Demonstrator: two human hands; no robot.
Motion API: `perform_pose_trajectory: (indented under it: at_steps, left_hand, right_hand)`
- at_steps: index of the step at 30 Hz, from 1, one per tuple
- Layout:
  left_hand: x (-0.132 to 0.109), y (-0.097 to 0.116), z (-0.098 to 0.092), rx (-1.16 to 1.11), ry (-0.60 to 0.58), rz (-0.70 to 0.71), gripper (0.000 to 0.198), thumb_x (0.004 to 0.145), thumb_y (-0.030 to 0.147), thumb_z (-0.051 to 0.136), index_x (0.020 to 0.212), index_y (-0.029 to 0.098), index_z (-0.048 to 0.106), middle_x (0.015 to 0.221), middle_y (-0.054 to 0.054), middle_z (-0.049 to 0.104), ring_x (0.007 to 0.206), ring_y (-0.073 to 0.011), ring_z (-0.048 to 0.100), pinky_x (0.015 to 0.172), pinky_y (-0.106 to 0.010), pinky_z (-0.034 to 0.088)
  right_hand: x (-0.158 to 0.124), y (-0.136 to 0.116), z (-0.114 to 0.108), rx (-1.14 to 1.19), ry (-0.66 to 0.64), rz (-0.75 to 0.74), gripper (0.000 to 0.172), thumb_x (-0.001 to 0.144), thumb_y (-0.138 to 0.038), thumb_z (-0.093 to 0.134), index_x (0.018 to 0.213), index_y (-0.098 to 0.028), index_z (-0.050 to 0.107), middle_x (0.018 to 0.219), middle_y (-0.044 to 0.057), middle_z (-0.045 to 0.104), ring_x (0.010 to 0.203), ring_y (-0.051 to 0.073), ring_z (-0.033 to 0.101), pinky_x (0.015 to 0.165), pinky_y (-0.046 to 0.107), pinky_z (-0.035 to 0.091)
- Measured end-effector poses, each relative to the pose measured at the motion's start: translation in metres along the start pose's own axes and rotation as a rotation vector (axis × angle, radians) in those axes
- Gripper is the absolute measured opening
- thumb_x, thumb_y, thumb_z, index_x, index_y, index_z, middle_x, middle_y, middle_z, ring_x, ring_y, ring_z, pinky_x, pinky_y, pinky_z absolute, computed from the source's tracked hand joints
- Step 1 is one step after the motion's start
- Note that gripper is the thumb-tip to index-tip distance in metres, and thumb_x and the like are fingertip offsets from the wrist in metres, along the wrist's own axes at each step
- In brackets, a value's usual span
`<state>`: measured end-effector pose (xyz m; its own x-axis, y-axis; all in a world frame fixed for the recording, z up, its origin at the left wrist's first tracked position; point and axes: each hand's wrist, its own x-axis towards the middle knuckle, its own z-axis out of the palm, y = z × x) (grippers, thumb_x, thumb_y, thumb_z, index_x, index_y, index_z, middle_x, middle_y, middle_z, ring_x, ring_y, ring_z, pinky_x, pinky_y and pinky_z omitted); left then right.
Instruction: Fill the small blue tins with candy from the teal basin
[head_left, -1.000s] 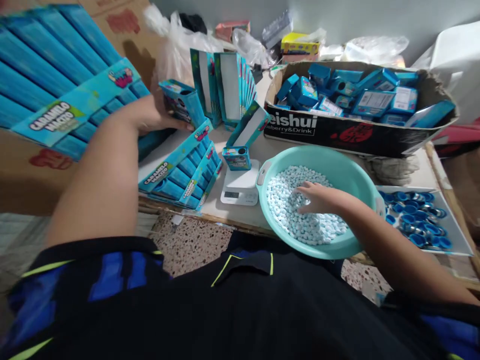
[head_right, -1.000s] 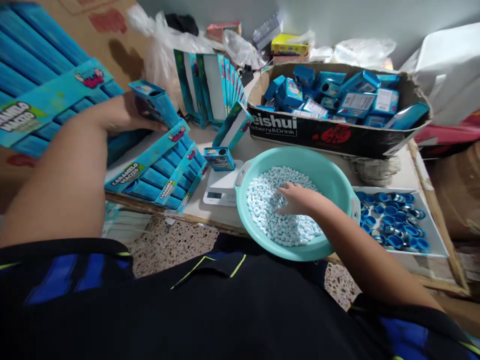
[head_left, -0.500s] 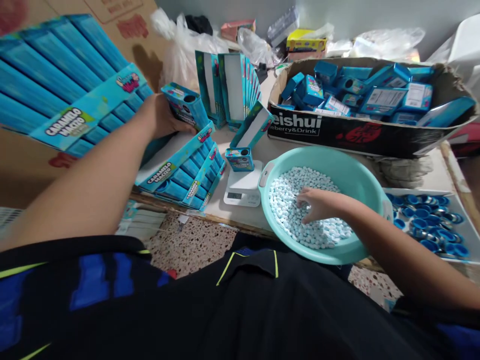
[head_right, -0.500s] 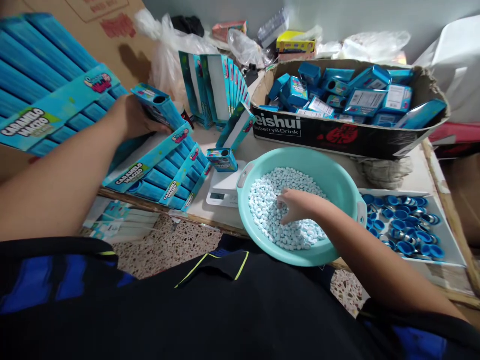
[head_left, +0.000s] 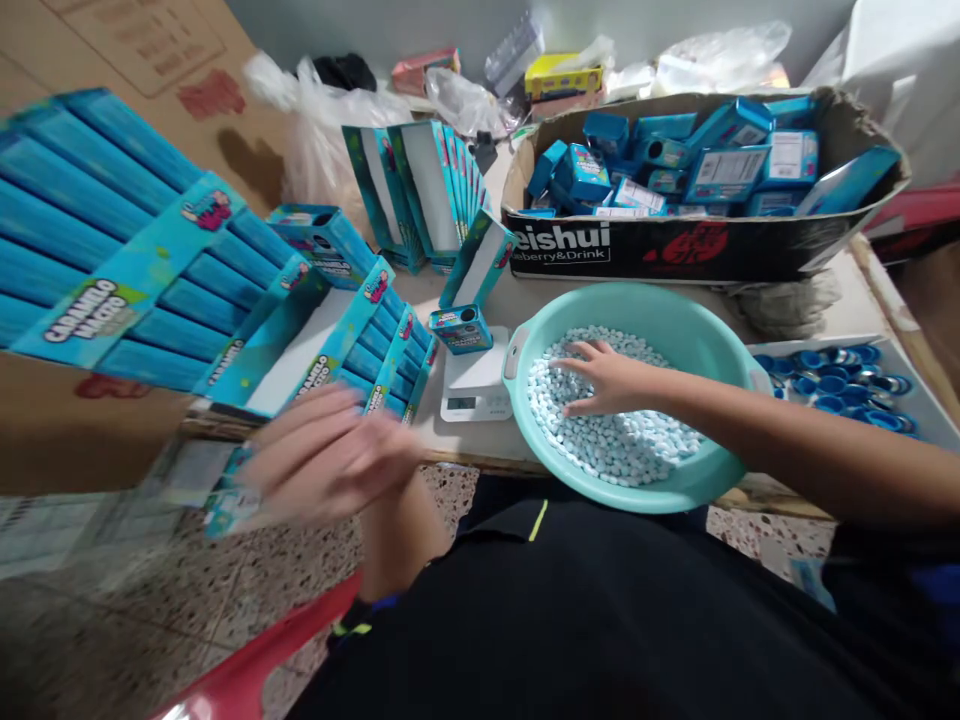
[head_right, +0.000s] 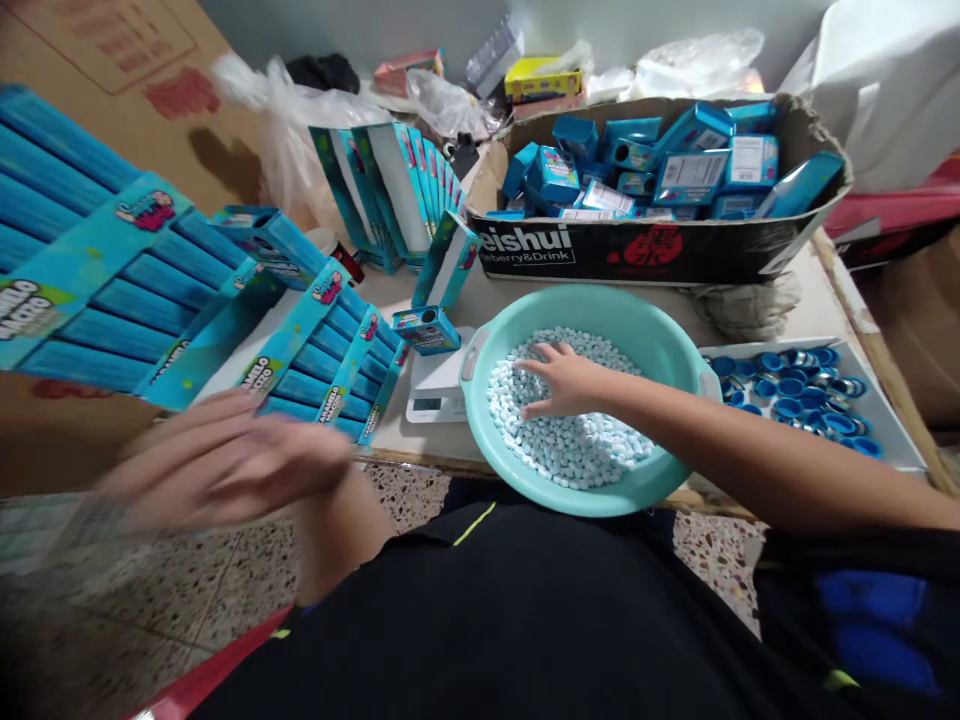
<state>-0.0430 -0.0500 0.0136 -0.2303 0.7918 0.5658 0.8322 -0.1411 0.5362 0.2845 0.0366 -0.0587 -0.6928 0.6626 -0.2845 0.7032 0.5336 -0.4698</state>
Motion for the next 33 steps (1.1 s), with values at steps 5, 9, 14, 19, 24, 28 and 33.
perform_pose_trajectory:
  at_steps: [5, 9, 14, 19, 24, 28, 33]
  left_hand:
    - [-0.028, 0.002, 0.095, -0.1, 0.075, 0.129, 0.036, 0.084, 0.032, 0.074, 0.116, 0.026, 0.06, 0.133, -0.015, 0.058, 0.136, -0.0373, 0.056, 0.117, -0.067, 0.048]
    - [-0.01, -0.022, 0.128, -0.088, 0.089, -0.024, 0.082, 0.076, 0.025, 0.084, 0.146, 0.018, 0.043, 0.16, -0.025, 0.038, 0.158, -0.0402, 0.033, 0.131, -0.064, 0.03]
    - [0.01, -0.053, 0.14, -0.281, -0.026, -0.401, 0.081, 0.066, 0.022, 0.093, 0.136, 0.017, 0.053, 0.137, -0.021, 0.065, 0.131, -0.0353, 0.065, 0.114, -0.057, 0.052]
    - [0.018, -0.015, 0.127, -0.306, 0.246, -0.263, 0.039, 0.076, 0.043, 0.088, 0.1, 0.02, 0.067, 0.106, -0.007, 0.074, 0.112, -0.028, 0.072, 0.109, -0.052, 0.058]
    - [0.006, 0.067, 0.126, -0.669, 0.097, -0.235, 0.037, 0.085, 0.047, 0.082, 0.109, 0.025, 0.066, 0.1, -0.004, 0.075, 0.096, -0.0244, 0.076, 0.093, -0.046, 0.066]
    - [-0.005, 0.09, 0.145, -0.654, -0.199, -0.084, 0.042, 0.076, 0.039, 0.09, 0.109, 0.024, 0.067, 0.106, -0.006, 0.073, 0.099, -0.0244, 0.074, 0.09, -0.042, 0.064]
    - [-0.006, 0.077, 0.167, -0.538, -0.522, 0.037, 0.038, 0.069, 0.027, 0.093, 0.1, 0.021, 0.071, 0.097, -0.006, 0.073, 0.092, -0.0253, 0.072, 0.085, -0.041, 0.061]
  right_hand:
    - [-0.017, -0.018, 0.017, -0.006, -0.107, -0.149, 0.085, 0.087, -0.069, 0.075, 0.153, -0.019, 0.057, 0.145, 0.02, 0.059, 0.134, 0.044, 0.049, 0.112, 0.059, 0.046]
    - [-0.039, -0.029, 0.023, 0.02, -0.156, -0.174, 0.069, 0.092, -0.059, 0.073, 0.147, -0.017, 0.062, 0.135, 0.018, 0.065, 0.124, 0.039, 0.057, 0.106, 0.053, 0.05]
    - [-0.049, -0.033, 0.023, 0.105, -0.193, -0.149, 0.046, 0.097, -0.047, 0.069, 0.133, -0.019, 0.072, 0.126, 0.016, 0.07, 0.114, 0.036, 0.067, 0.097, 0.045, 0.054]
    - [-0.037, -0.028, 0.027, 0.22, -0.229, -0.04, 0.044, 0.091, -0.045, 0.074, 0.13, -0.025, 0.076, 0.13, 0.013, 0.074, 0.118, 0.038, 0.07, 0.098, 0.043, 0.053]
    - [-0.031, -0.023, 0.011, 0.224, -0.317, 0.11, 0.046, 0.086, -0.044, 0.078, 0.126, -0.021, 0.078, 0.115, 0.013, 0.079, 0.103, 0.035, 0.073, 0.084, 0.039, 0.054]
    - [-0.047, -0.015, -0.012, 0.41, -0.224, 0.027, 0.027, 0.088, -0.04, 0.072, 0.104, -0.019, 0.078, 0.094, 0.007, 0.077, 0.084, 0.024, 0.069, 0.073, 0.032, 0.05]
    - [-0.065, -0.011, -0.03, 0.97, -0.024, 0.103, 0.026, 0.082, -0.047, 0.07, 0.089, -0.022, 0.067, 0.07, -0.001, 0.062, 0.055, 0.014, 0.053, 0.05, 0.027, 0.044]
